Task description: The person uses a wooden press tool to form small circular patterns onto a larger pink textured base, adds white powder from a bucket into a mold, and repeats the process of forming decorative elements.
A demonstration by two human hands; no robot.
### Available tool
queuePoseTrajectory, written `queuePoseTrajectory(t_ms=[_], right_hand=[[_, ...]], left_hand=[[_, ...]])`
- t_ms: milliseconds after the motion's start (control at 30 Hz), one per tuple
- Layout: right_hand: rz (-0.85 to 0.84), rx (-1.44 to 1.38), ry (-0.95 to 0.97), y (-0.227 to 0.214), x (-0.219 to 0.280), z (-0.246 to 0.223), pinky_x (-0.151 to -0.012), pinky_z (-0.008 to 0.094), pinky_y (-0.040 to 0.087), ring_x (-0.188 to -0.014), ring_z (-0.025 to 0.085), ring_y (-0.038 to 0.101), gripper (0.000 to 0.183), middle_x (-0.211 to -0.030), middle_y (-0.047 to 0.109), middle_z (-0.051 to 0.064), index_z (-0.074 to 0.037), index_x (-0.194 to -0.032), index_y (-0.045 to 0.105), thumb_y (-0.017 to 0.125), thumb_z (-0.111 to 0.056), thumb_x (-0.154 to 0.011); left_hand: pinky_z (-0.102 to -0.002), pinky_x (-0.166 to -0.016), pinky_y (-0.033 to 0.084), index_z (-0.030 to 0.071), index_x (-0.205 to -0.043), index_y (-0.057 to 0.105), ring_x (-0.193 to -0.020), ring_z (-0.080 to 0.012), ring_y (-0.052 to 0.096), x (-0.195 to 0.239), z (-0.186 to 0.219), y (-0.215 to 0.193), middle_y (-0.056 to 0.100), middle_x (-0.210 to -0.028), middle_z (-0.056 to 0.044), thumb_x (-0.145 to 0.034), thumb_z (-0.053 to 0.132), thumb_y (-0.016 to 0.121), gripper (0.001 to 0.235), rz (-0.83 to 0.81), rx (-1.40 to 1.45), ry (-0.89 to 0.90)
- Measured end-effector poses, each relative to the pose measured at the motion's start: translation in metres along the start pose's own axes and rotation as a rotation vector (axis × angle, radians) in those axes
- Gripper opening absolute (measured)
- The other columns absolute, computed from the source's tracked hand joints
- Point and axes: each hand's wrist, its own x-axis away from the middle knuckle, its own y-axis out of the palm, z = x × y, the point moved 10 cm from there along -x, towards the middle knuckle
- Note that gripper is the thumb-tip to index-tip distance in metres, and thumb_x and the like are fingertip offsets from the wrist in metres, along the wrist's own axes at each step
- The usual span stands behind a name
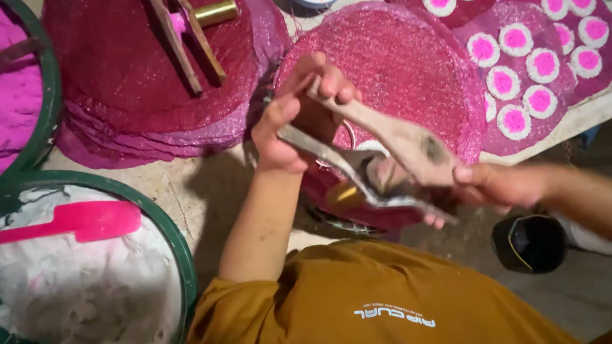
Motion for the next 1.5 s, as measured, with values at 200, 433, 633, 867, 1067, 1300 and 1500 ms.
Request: queuePoseTrajectory(t_ms=[200,433,633,867,1067,1300,1500], right_hand=[[0.146,0.271,0.151,-0.051,0.003,-0.051,-0.097,0.042,0.05,-0.106,0.027,0.068,0.088,-0.117,0.075,0.016,0.002,-0.131,0.063,0.023,-0.067,-0.096],[0.347,0.48,0.226,-0.047,-0.03,-0.091,-0.079,0.041,0.057,-0.086,0.026,0.068,0.091,-0.094,0.074,0.017,0.002,-0.112,0.072,0.026,-0.074,-0.092],[0.376,0.467,0.209,-0.034,-0.048,-0.09,-0.071,0.041,0.055,-0.076,0.025,0.066,0.092,-0.083,0.072,0.017,0.003,-0.101,0.076,0.03,-0.076,-0.09],[0.512,0.527,0.35,-0.052,-0.023,-0.08,-0.074,0.04,0.056,-0.079,0.024,0.069,0.088,-0.086,0.073,0.016,0.001,-0.109,0.069,0.03,-0.076,-0.091],[0.621,0.668,0.091,-0.054,-0.029,-0.107,-0.069,0.041,0.05,-0.075,0.02,0.061,0.075,-0.079,0.065,0.01,-0.002,-0.114,0.065,0.032,-0.067,-0.094],[0.535,0.6,0.011,-0.036,-0.058,-0.095,-0.06,0.039,0.049,-0.064,0.02,0.059,0.069,-0.068,0.06,0.008,0.0,-0.092,0.065,0.032,-0.06,-0.1],[0.471,0.401,0.143,-0.062,-0.044,-0.031,-0.055,0.035,0.044,-0.061,0.018,0.052,0.072,-0.067,0.057,0.004,-0.002,-0.089,0.067,0.03,-0.063,-0.098]], left_hand=[[-0.042,-0.116,0.044,0.013,-0.113,0.057,-0.11,-0.019,0.061,-0.025,0.018,-0.043,0.06,-0.108,-0.002,-0.097,0.034,0.06,0.026,0.023,0.047,0.228],[-0.041,-0.115,0.049,0.014,-0.111,0.054,-0.111,-0.0188,0.061,-0.02,0.046,-0.075,0.058,-0.108,-0.002,-0.097,0.044,0.062,0.034,-0.059,0.146,0.295],[-0.042,-0.11,0.051,0.015,-0.108,0.055,-0.107,-0.0176,0.061,0.001,0.056,-0.102,0.06,-0.106,-0.001,-0.104,0.039,0.059,0.025,0.001,0.175,0.275],[-0.036,-0.102,0.053,0.016,-0.105,0.054,-0.102,-0.0174,0.06,-0.004,0.01,-0.124,0.057,-0.101,-0.001,-0.098,0.048,0.059,0.034,0.052,0.242,0.302],[-0.04,-0.1,0.055,0.016,-0.103,0.052,-0.098,-0.0166,0.058,-0.034,0.018,-0.123,0.054,-0.097,0.0,-0.102,0.047,0.054,0.031,0.001,0.171,0.253],[-0.043,-0.101,0.057,0.014,-0.102,0.05,-0.093,-0.0168,0.057,-0.027,0.053,-0.106,0.052,-0.094,-0.001,-0.102,0.047,0.052,0.033,-0.019,0.072,0.226],[-0.047,-0.106,0.053,0.009,-0.114,0.057,-0.108,-0.0246,0.061,0.003,0.023,-0.106,0.06,-0.108,-0.009,-0.106,0.037,0.048,0.03,0.168,-0.008,0.227]])
